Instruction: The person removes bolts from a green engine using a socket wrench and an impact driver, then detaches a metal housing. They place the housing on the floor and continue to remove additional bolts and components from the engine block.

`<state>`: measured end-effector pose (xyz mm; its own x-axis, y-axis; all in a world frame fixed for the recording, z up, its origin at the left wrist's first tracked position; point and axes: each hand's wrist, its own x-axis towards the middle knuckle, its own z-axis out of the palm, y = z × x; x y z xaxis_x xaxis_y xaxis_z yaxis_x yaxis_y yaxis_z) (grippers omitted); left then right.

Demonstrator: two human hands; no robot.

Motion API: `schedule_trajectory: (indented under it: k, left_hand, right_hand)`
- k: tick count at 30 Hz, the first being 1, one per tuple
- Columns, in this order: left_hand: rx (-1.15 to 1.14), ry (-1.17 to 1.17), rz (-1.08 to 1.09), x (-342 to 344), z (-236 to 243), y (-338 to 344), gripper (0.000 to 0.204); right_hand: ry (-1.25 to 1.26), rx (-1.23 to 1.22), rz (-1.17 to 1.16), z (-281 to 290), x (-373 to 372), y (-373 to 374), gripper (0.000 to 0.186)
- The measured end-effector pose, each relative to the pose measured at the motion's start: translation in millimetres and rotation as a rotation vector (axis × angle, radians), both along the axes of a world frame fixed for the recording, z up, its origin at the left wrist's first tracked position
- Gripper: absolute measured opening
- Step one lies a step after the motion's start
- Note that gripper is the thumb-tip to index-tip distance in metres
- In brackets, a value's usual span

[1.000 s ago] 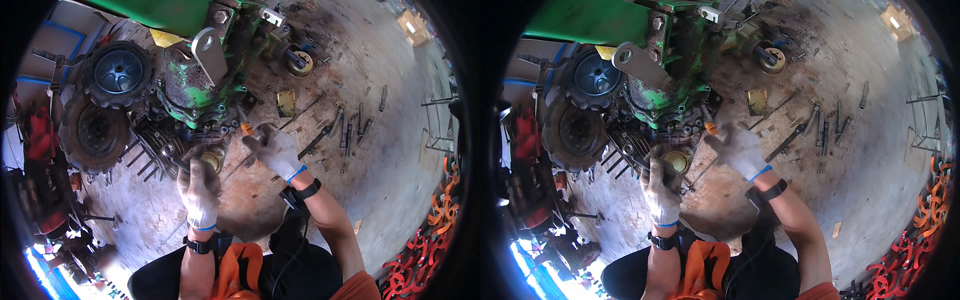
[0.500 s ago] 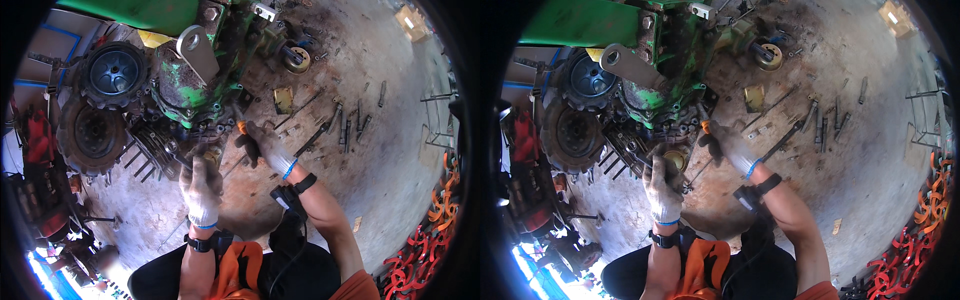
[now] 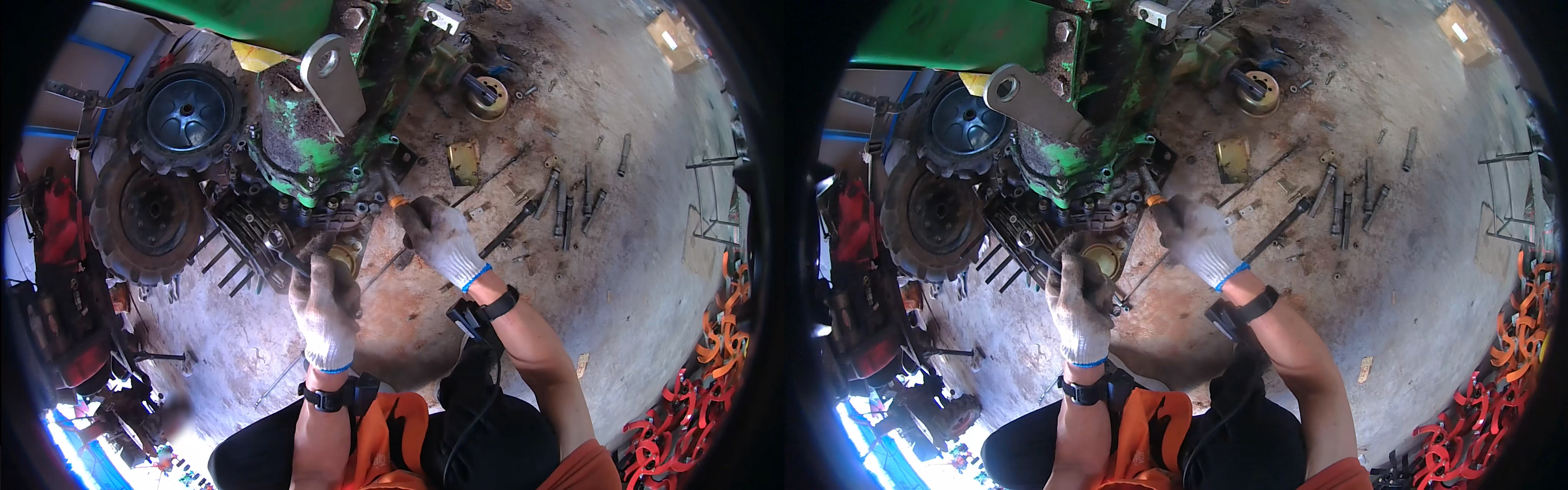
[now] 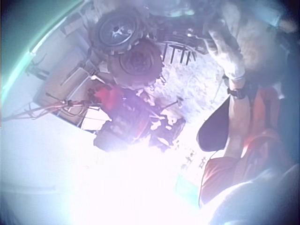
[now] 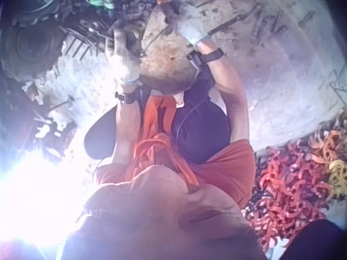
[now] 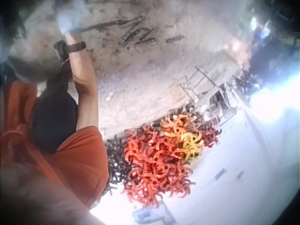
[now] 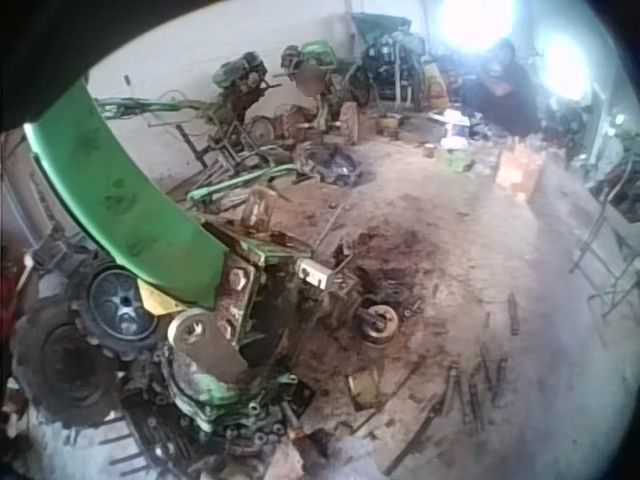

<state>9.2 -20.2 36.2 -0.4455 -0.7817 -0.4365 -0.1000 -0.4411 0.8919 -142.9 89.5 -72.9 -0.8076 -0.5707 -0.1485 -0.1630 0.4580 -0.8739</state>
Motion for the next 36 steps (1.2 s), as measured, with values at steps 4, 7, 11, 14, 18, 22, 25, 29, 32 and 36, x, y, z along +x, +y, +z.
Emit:
schedule_trajectory:
  k: [4, 7, 11, 14, 18, 22, 25, 29, 32, 36]
  left_hand:
    - [0.003, -0.003, -0.016, -1, 0, 2, 0.038]
    - [0.016, -0.023, -0.009, 0, 1, 2, 0.039]
    - [0.015, -0.031, -0.004, 0, 2, 2, 0.04]
    - [0.031, -0.004, -0.024, -1, 2, 4, 0.041]
    - [0.055, -0.006, -0.045, -6, 4, 8, 0.041]
    - [0.076, -0.02, 0.012, -9, 8, 8, 0.039]
    - [0.04, 0.008, 0.03, -8, 10, 4, 0.038]
    - [0.039, 0.018, 0.034, -5, 8, 2, 0.038]
    - [0.042, -0.001, 0.025, -4, 8, 3, 0.038]
    - [0.01, 0.015, -0.012, -6, 9, 4, 0.039]
  right_hand:
    - [0.491, 0.127, 0.136, 3, -2, 0, 0.023]
    - [0.622, 0.258, 0.241, 11, -3, -3, 0.023]
    - [0.456, 0.192, 0.158, 16, -3, -5, 0.027]
    - [-0.054, 0.095, 0.053, 3, -3, -4, 0.035]
    - [-0.989, -0.425, -0.109, -24, 7, 3, 0.046]
    - [-0.623, -0.306, -0.02, -26, 10, -6, 0.051]
    - [-0.293, 0.175, 0.029, -3, -4, 10, 0.05]
    - [0.469, 0.235, 0.225, 20, -16, 8, 0.034]
    - [0.629, 0.471, 0.401, 22, -17, -4, 0.024]
    - [0.846, 0.47, 0.538, 24, -15, -15, 0.011]
